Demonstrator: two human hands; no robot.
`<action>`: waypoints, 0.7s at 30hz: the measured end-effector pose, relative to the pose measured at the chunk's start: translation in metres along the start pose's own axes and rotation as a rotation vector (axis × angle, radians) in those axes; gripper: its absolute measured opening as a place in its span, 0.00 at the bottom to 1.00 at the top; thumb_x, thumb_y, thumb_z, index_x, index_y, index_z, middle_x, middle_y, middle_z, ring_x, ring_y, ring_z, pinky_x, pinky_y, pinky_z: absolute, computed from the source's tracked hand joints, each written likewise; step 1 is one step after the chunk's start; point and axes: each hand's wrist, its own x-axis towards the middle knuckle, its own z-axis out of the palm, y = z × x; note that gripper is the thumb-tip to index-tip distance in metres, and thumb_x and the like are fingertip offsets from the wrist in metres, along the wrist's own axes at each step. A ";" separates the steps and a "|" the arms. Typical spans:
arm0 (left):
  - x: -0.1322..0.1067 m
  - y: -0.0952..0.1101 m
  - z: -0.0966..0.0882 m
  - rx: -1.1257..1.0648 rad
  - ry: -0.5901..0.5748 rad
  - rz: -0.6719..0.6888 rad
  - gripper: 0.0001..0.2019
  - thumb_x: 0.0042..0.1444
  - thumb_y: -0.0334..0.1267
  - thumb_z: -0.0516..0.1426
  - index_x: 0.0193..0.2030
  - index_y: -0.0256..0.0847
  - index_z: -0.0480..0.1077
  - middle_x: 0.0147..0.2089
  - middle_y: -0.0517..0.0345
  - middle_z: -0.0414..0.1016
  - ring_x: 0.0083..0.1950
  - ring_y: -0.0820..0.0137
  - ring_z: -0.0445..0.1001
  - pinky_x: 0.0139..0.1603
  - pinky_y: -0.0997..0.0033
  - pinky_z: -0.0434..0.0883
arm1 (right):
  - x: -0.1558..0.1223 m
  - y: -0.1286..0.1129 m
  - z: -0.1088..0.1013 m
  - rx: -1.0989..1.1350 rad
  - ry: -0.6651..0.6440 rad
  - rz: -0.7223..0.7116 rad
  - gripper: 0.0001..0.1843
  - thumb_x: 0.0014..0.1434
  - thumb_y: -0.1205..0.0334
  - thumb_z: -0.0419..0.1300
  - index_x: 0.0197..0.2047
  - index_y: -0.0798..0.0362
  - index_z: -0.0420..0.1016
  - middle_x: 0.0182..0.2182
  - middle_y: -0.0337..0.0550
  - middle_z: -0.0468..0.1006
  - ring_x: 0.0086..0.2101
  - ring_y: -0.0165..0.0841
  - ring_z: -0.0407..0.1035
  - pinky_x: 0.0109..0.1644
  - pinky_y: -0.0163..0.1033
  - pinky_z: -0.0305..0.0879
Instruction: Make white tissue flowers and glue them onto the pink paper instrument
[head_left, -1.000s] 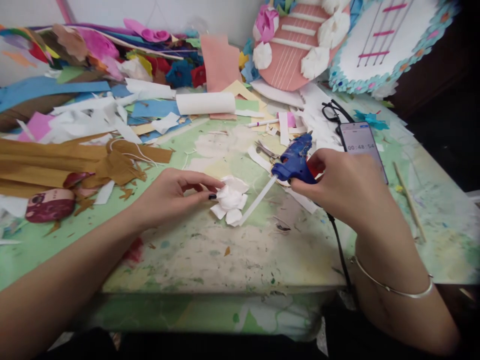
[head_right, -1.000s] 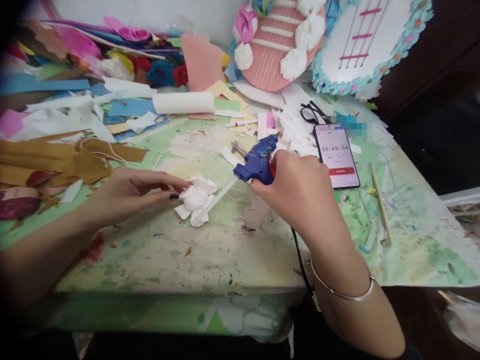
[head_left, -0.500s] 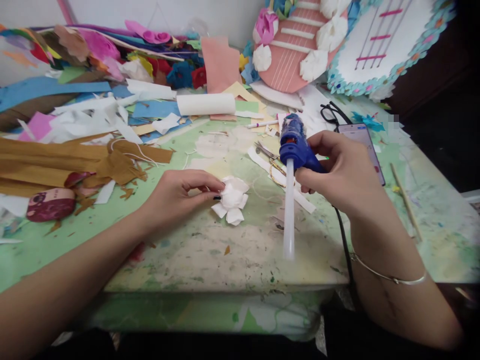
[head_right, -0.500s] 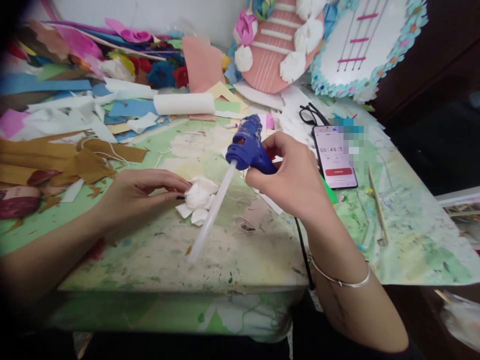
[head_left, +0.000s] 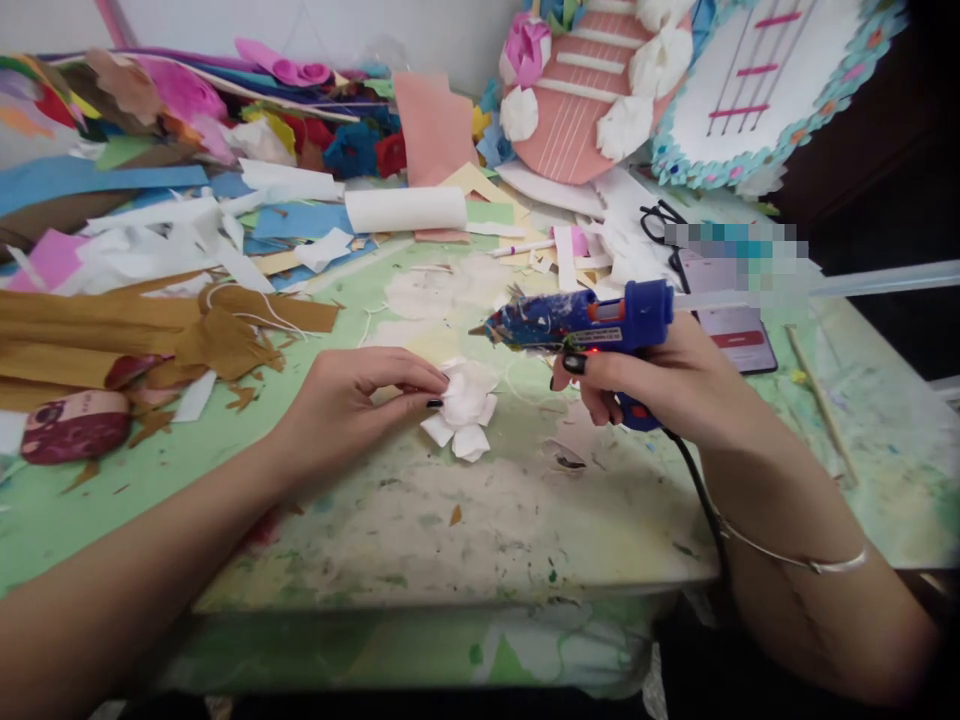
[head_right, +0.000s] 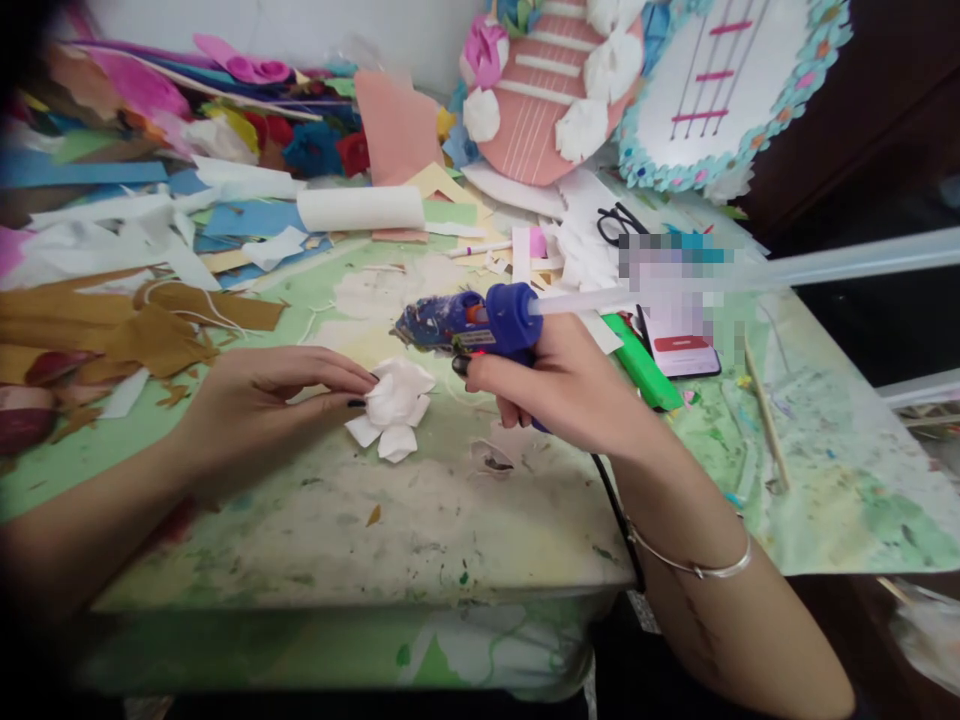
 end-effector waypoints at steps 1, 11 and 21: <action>0.000 0.000 0.000 0.008 0.001 0.003 0.05 0.59 0.33 0.60 0.39 0.45 0.78 0.41 0.63 0.81 0.43 0.74 0.78 0.46 0.78 0.73 | 0.000 0.000 -0.001 -0.013 -0.012 -0.003 0.04 0.53 0.66 0.59 0.27 0.54 0.73 0.18 0.35 0.71 0.18 0.25 0.65 0.18 0.30 0.59; -0.001 0.004 0.004 0.111 0.028 0.000 0.04 0.59 0.34 0.60 0.38 0.47 0.77 0.40 0.66 0.81 0.41 0.75 0.78 0.44 0.78 0.73 | -0.002 0.000 -0.003 0.065 -0.192 0.023 0.05 0.53 0.67 0.62 0.30 0.47 0.75 0.25 0.31 0.70 0.24 0.22 0.61 0.24 0.26 0.61; -0.001 0.006 0.005 0.146 0.062 -0.010 0.04 0.59 0.37 0.60 0.38 0.49 0.76 0.40 0.69 0.81 0.40 0.74 0.79 0.42 0.75 0.75 | -0.005 0.005 0.001 0.025 -0.212 0.032 0.07 0.54 0.65 0.63 0.26 0.47 0.70 0.22 0.31 0.66 0.23 0.22 0.60 0.19 0.25 0.53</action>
